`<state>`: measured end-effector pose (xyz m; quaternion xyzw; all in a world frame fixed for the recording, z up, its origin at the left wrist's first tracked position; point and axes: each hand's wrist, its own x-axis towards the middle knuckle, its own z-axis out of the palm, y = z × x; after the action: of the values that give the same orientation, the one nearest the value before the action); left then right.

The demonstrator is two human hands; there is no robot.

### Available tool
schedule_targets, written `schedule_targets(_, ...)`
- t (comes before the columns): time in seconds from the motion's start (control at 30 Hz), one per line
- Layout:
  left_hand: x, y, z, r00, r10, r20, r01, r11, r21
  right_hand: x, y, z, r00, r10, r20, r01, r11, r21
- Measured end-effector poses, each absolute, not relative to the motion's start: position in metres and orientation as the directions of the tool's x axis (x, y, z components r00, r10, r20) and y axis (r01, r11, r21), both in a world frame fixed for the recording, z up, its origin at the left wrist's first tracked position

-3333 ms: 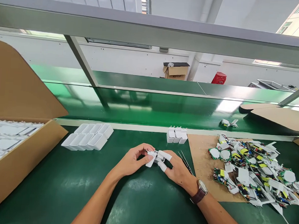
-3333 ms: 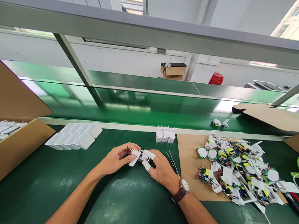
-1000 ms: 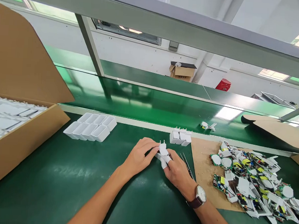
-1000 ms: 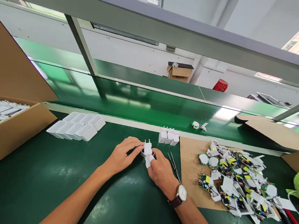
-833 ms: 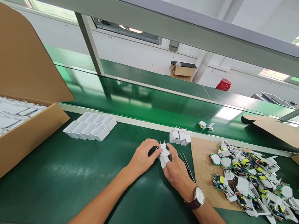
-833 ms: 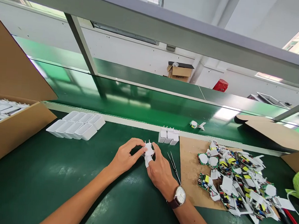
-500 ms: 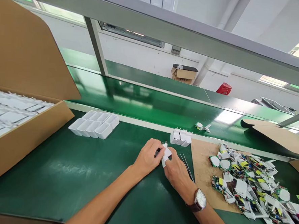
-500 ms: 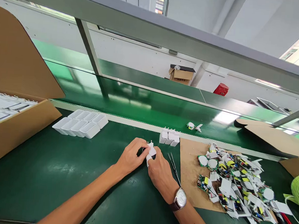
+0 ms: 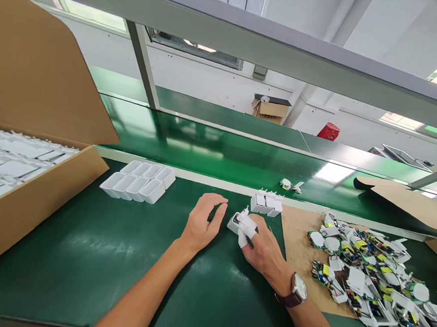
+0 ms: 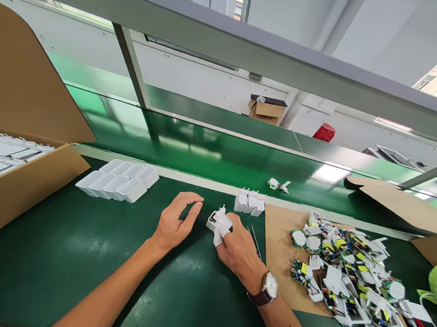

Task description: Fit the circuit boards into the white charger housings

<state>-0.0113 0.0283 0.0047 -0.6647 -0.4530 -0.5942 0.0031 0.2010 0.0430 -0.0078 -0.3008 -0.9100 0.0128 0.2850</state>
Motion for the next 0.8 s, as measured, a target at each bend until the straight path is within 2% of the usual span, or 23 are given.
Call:
schedule_targets(0.17, -0.013, 0.029, 0.002, -0.144, 0.605, 0.783, 0.612, -0.567, 0.551, 0.199, 0.045, -0.015, -0.671, 0.558, 0.488, 0.535, 0.820, -0.202)
schedule_targets(0.27, -0.012, 0.029, 0.000, -0.123, 0.610, 0.783, 0.618, -0.570, 0.541, 0.200, 0.045, -0.009, -0.654, 0.532, 0.538, 0.521, 0.832, -0.189)
schedule_targets(0.37, -0.010, 0.029, 0.001, -0.123, 0.611, 0.782, 0.620, -0.568, 0.542, 0.201, 0.043, -0.003, -0.610, 0.545, 0.576, 0.509, 0.826, -0.242)
schedule_targets(0.6, -0.009, 0.027, -0.005, -0.169, 0.685, 0.709, 0.572, -0.517, 0.637, 0.202, 0.042, -0.022, -0.624, 0.639, 0.450, 0.532, 0.769, -0.354)
schedule_targets(0.67, -0.008, 0.025, -0.010, -0.094, 0.720, 0.688, 0.555, -0.536, 0.636, 0.202, 0.043, -0.025, -0.567, 0.684, 0.459, 0.496, 0.728, -0.472)
schedule_targets(0.7, -0.006, 0.023, -0.012, -0.032, 0.741, 0.671, 0.547, -0.549, 0.632, 0.202, 0.043, -0.025, -0.514, 0.726, 0.458, 0.450, 0.682, -0.576)
schedule_targets(0.73, -0.004, 0.021, -0.014, 0.036, 0.760, 0.649, 0.539, -0.562, 0.627, 0.201, 0.042, -0.024, -0.442, 0.783, 0.437, 0.376, 0.605, -0.702)
schedule_targets(0.8, 0.002, 0.018, -0.017, 0.136, 0.767, 0.627, 0.524, -0.593, 0.611, 0.200, 0.040, -0.020, -0.313, 0.905, 0.289, 0.125, 0.341, -0.932)
